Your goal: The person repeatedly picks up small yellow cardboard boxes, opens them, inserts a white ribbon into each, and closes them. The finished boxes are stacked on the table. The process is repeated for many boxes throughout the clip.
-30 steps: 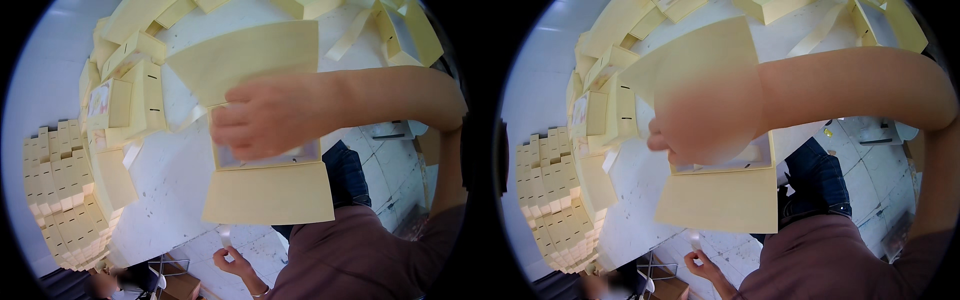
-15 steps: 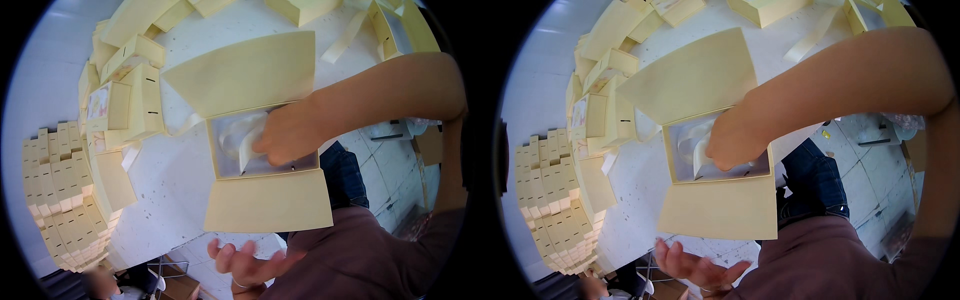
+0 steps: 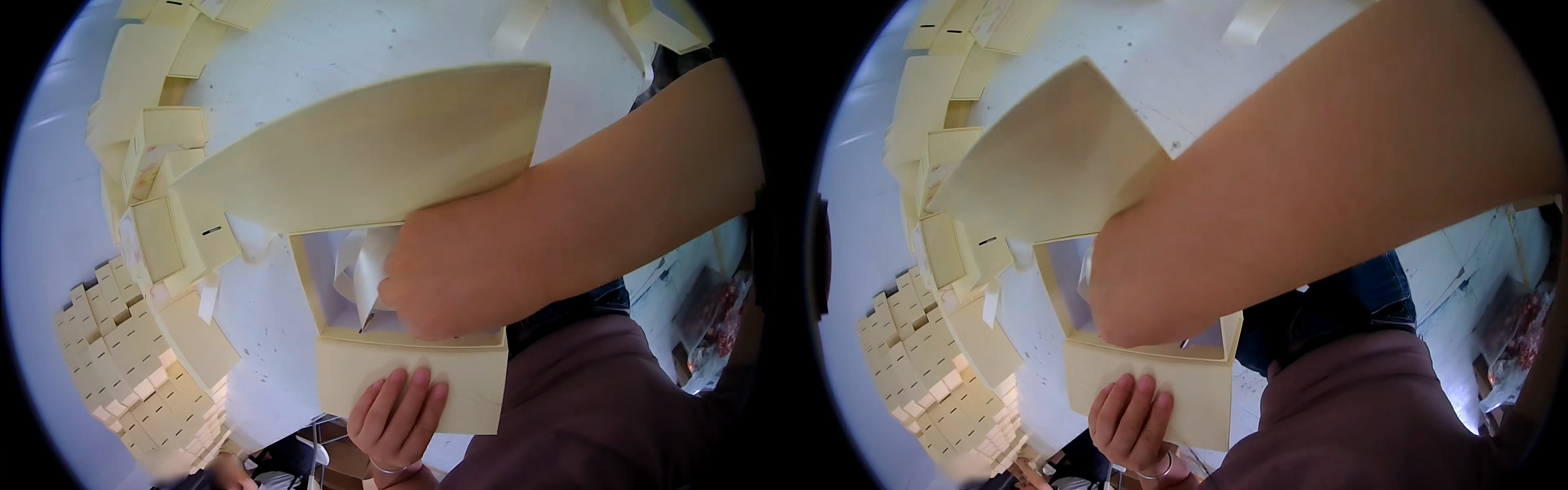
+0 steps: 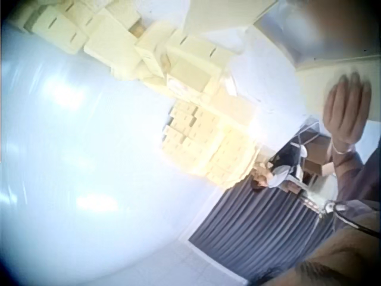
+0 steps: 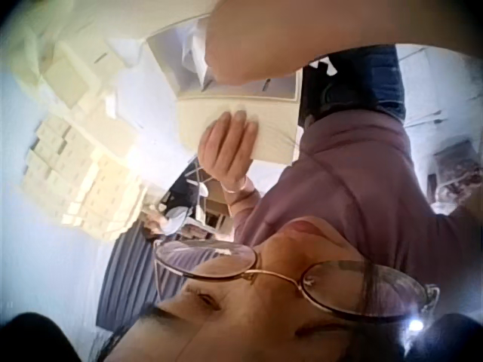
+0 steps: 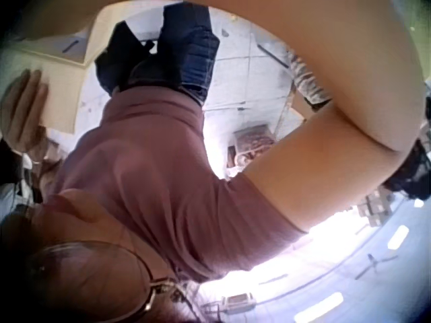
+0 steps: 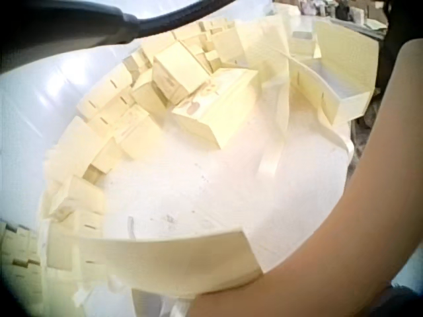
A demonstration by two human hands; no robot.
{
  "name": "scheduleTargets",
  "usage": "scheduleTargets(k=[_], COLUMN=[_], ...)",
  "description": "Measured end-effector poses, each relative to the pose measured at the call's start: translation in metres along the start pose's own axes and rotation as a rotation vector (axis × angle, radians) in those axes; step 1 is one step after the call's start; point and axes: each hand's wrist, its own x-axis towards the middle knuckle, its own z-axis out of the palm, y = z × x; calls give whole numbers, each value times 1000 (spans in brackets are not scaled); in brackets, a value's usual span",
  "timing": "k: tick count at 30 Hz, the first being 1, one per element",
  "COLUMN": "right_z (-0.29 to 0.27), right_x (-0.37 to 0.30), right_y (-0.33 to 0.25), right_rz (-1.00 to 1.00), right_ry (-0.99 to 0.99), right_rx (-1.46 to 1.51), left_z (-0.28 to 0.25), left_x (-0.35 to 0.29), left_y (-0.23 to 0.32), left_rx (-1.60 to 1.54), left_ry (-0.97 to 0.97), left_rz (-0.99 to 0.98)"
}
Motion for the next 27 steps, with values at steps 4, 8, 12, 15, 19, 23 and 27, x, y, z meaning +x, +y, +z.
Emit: scheduleTargets(k=[4, 8, 12, 15, 19, 23, 27], right_z=[-3, -5, -15, -8, -15, -12, 29], right_x=[-3, -5, -3, -3, -3, -3, 14], right_y=[6, 9, 6, 8, 14, 13, 2], right_rz=[1, -32, 14, 7, -36, -40, -34], right_ry=[102, 120, 62, 147, 97, 55, 66], right_rx=[34, 83, 77, 146, 237, 234, 538], left_z=[10, 7, 7, 6, 5, 7, 21], left_x=[2, 1, 1, 2, 3, 3, 16], left_y=[-7, -7, -6, -7, -6, -4, -1], left_rx=[-14, -19, -23, -18, -6, -10, 296], left_ry=[31, 20, 15, 21, 18, 2, 416], left_rz=[10, 7, 0, 6, 0, -32, -3])
